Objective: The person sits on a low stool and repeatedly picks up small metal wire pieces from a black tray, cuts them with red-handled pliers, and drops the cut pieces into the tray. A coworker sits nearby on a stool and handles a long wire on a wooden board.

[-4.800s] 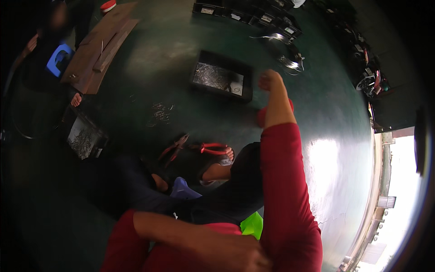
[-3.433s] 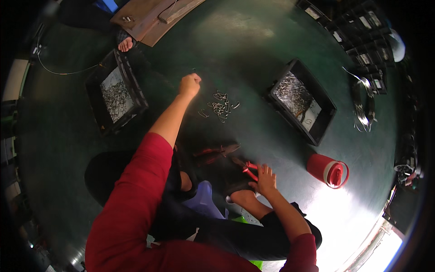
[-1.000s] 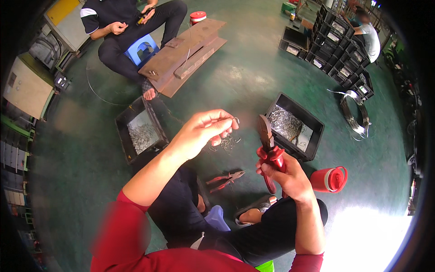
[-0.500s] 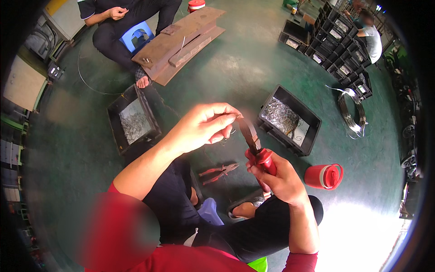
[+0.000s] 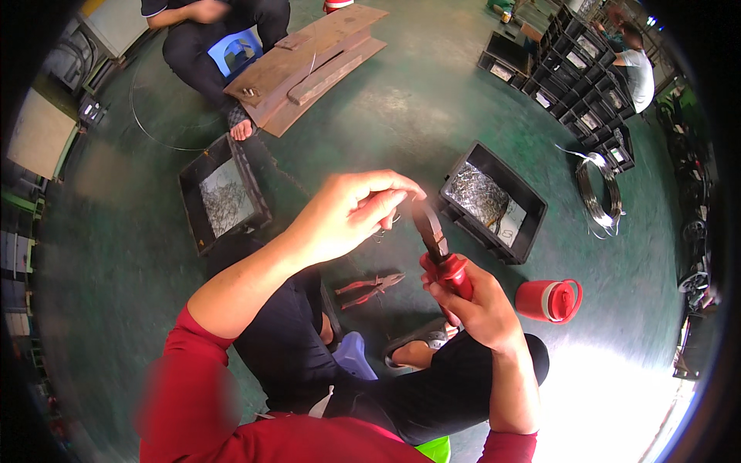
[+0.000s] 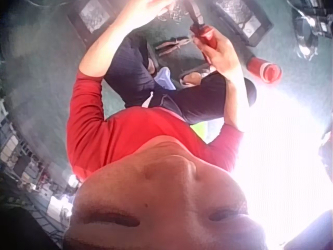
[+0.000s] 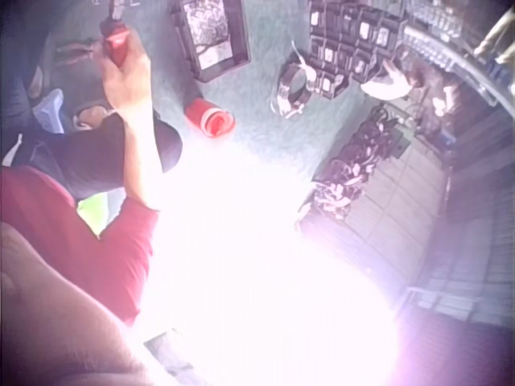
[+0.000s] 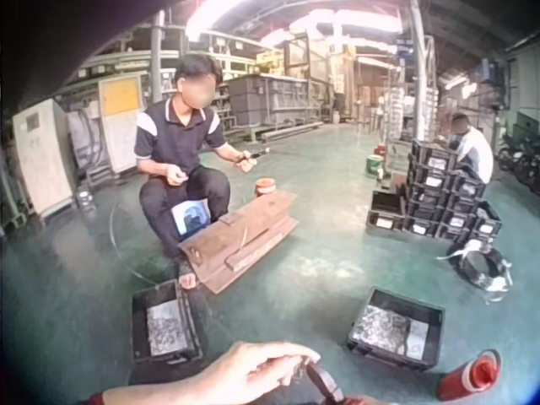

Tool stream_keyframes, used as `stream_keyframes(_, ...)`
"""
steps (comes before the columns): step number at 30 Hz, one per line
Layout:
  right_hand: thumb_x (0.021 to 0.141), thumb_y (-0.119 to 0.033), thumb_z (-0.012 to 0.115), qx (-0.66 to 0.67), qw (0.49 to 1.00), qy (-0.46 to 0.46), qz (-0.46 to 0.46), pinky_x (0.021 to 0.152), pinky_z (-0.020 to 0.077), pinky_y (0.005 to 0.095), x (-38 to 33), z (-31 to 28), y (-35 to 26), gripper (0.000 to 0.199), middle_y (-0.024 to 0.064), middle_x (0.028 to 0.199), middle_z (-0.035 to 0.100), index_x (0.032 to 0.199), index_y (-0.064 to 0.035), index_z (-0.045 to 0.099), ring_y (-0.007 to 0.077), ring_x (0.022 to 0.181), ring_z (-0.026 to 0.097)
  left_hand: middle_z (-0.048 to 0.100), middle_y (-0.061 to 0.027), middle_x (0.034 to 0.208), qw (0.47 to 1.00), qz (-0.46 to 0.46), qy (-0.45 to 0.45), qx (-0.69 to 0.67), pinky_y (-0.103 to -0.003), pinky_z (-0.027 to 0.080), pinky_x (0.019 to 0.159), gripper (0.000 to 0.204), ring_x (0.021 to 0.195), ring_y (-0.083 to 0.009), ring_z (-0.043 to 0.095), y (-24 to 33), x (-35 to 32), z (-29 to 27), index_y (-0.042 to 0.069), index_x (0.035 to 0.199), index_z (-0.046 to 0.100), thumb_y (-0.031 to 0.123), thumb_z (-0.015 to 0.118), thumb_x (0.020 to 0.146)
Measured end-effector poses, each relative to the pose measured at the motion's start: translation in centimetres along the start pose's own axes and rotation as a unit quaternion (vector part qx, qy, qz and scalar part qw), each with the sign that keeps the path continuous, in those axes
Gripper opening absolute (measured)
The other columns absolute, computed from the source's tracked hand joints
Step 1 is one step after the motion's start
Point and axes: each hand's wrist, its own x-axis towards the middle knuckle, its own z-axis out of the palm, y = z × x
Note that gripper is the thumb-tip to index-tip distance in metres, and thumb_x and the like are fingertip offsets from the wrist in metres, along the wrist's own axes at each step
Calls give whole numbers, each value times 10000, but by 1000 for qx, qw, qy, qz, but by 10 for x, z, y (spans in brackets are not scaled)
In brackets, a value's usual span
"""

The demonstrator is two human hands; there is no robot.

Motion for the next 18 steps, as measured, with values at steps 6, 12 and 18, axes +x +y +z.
stream_keyframes(6,911,-100,632,-74,996,26,-30,698,461,223,2,0,6,326,47,1005,645,1208,16,564,77,816,569,679,-60,902,980,114,54,152,-232,472,573,186,639,-77,561,-4,-1,3,27,1099,655,25,533,957)
stream_keyframes(12,875,-155,639,-83,996,37,15,778,473,320,-1,0,1,325,123,877,653,1175,-38,594,180,827,610,664,-72,832,965,169,68,187,-237,469,563,180,614,-80,559,-5,-3,6,24,1079,656,9,536,946)
stream_keyframes(18,850,-24,638,-208,966,126,-85,757,474,308,0,5,4,305,122,902,644,1151,-10,590,195,787,607,556,-12,623,997,1,-1,74,-229,413,518,186,549,-55,495,-1,-6,4,23,1064,664,76,507,979)
